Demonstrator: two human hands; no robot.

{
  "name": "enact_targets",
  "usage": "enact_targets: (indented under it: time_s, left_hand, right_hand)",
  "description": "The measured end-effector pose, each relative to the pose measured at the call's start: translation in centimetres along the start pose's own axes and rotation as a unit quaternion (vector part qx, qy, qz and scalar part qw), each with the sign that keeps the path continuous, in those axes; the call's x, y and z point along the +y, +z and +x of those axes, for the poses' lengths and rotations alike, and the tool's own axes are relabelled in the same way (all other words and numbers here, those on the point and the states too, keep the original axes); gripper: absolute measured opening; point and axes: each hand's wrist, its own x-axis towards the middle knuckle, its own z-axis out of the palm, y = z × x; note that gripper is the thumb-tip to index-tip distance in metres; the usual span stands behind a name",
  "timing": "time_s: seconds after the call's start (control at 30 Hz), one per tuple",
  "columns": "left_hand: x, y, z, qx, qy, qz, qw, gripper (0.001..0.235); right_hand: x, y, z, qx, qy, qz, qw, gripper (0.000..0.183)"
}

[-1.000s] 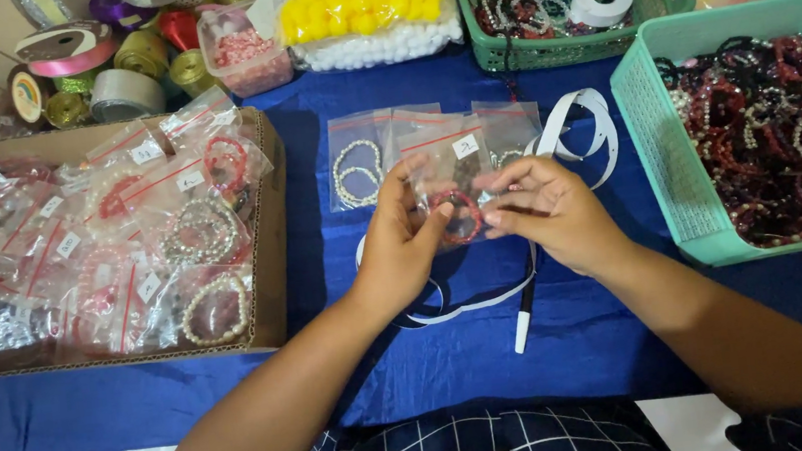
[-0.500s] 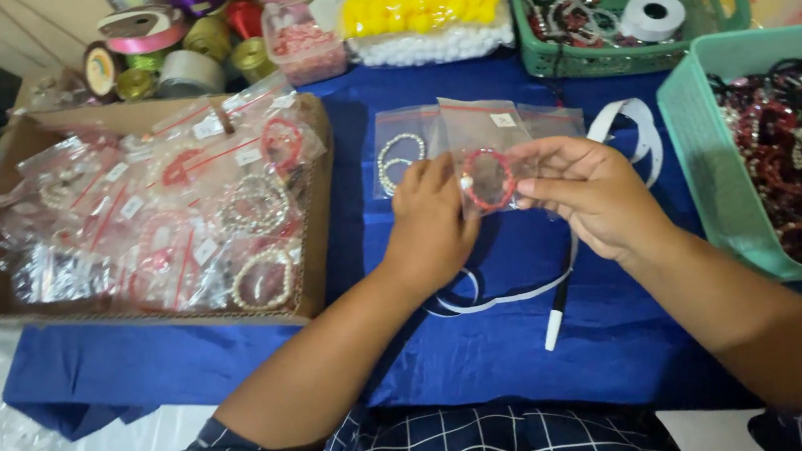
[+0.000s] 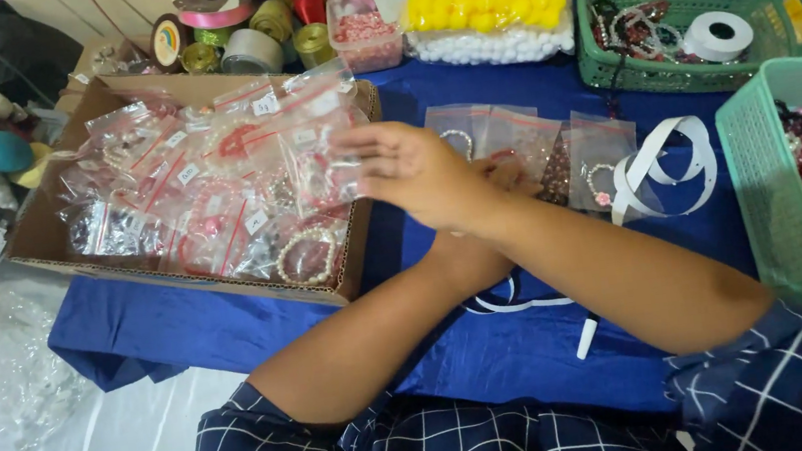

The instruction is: Labeling small plastic bags containing pearl bracelets using a marker and adhesive tape.

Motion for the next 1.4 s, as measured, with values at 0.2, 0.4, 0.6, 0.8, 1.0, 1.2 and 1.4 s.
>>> enact_targets:
  time_s: [0.2,0.4,0.6,0.8,1.0,1.2,1.4]
  left_hand:
    - [0.0,-0.5,0.3,-0.054,0.037,0.105,0.992,0.058]
    - [-0.2,2.0,-1.3,-0.001,0.001,0.018,1.000,0.058]
    - [3.2,-2.4,-1.0,0.046,0.051,0.011,0.998,0.053]
    - [5.4,-5.6,-0.7,-0.024,0.080,-0.074,0.994,0.036]
    - [7.0,-7.7,0.1,-0.092,0.098,-0.117,0.984,0.035]
    - [6.3,-6.3,-0.1,-0.112,0.074,-0.099,0.986,0.012]
    - [5.6,-6.3,0.3,-0.141,0.025,-0.114,0.983,0.008]
  right_hand:
    - [-1.7,0.9,-0.2,-0.034,-0.099,-0.242,0.965,0.071]
    - [-4.5,-0.3,-3.9,0.004,-0.077,-0.375,0.924,0.066]
    - [-7.6,-3.2,-10.7,0.028,-0.071,-0.401,0.913,0.037]
    - [-11.4,-6.8,-17.0,0.093,-0.050,-0.531,0.841,0.022]
    - [-12.1,-9.6,-20.9,0.046,-0.016,-0.571,0.819,0.018]
    - [-11.7,-10.0,-22.1,-0.052,-0.008,-0.562,0.825,0.013]
    - [-10.8,-9.5,-21.7,-0.092,0.021,-0.573,0.814,0.026]
